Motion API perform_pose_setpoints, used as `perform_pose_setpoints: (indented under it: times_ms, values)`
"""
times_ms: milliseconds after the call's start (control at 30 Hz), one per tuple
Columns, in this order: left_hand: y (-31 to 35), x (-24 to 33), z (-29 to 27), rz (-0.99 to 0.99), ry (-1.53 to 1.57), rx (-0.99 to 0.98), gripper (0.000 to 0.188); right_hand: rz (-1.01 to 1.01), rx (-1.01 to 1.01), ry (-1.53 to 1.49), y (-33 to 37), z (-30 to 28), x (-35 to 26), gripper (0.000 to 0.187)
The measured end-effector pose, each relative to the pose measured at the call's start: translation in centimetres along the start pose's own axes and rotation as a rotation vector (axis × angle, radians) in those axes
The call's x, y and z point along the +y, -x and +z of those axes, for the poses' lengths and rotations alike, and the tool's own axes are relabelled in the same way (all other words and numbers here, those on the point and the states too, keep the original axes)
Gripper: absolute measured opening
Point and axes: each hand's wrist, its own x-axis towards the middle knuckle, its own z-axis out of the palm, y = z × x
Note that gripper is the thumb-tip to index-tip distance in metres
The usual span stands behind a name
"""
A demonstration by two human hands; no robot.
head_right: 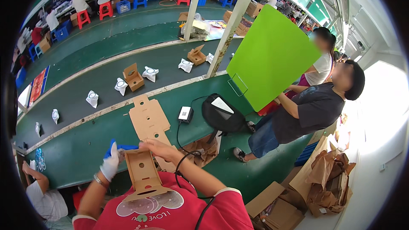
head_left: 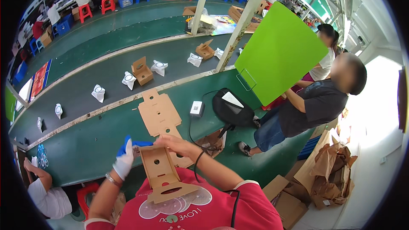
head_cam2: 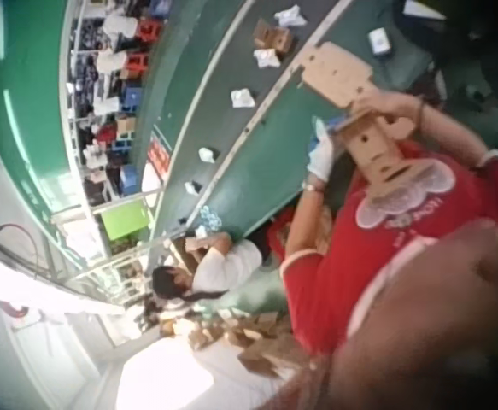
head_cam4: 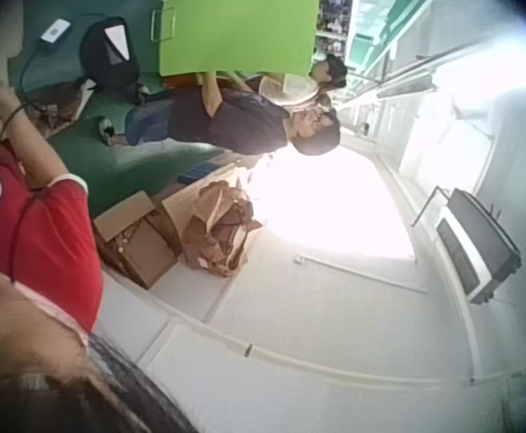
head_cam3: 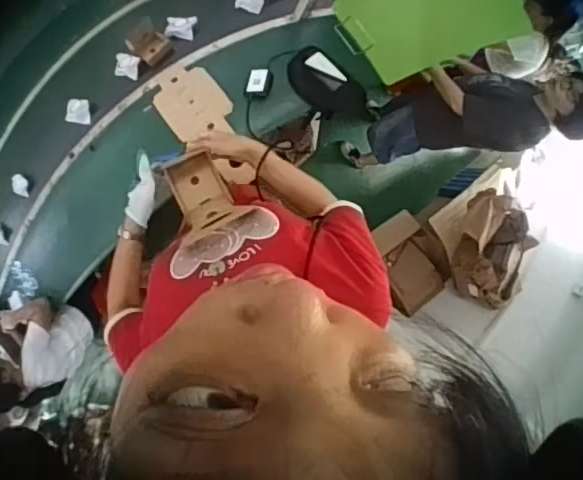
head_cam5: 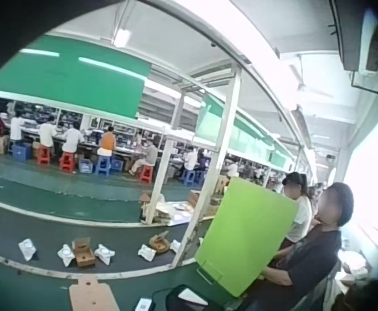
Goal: Manually fold and assemble cardboard structural components at a production station.
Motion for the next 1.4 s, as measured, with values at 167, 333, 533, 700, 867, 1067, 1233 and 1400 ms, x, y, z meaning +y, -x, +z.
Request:
perform_pose_setpoints:
  times_ms: [167, 333, 533, 700, 867, 1067, 1233, 1400]
  values:
    - [1.1, 8.1, 4.4, 0.110, -1.244, -0.231, 0.058, -0.337, -0.197, 0.796, 0.0, 0.0, -3.0, 0.047]
    - [-2.9, 9.0, 6.2, 0.152, -1.661, -0.276, 0.033, -0.573, -0.027, 1.213, -0.1, 2.5, -5.2, 0.032]
    - [-5.2, 10.9, 6.6, 0.285, -1.638, -0.216, 0.026, -0.591, 0.094, 1.348, -0.5, 0.4, -6.3, 0.033]
    - [-7.5, 8.4, -1.2, 0.454, -0.096, -0.203, 0.055, -0.397, 0.450, 0.732, -2.6, -4.1, -5.2, 0.030]
    - [-3.7, 2.9, 4.3, 0.953, -1.022, 0.087, 0.060, -0.383, 0.603, 0.571, -3.5, 0.3, -1.3, 0.032]
    - [-6.2, 0.7, 4.5, 0.502, 0.516, -0.010, 0.052, -0.672, 0.302, -0.093, -1.0, 3.8, -4.0, 0.075]
    - [-8.8, -2.6, 4.2, 0.361, 0.641, -0.015, 0.046, -0.561, 0.294, 0.380, 0.7, 1.9, -3.1, 0.073]
    - [-6.2, -1.8, 2.5, 0.228, 0.780, -0.271, 0.070, -0.325, -0.160, -0.334, 2.2, -0.9, -2.6, 0.062]
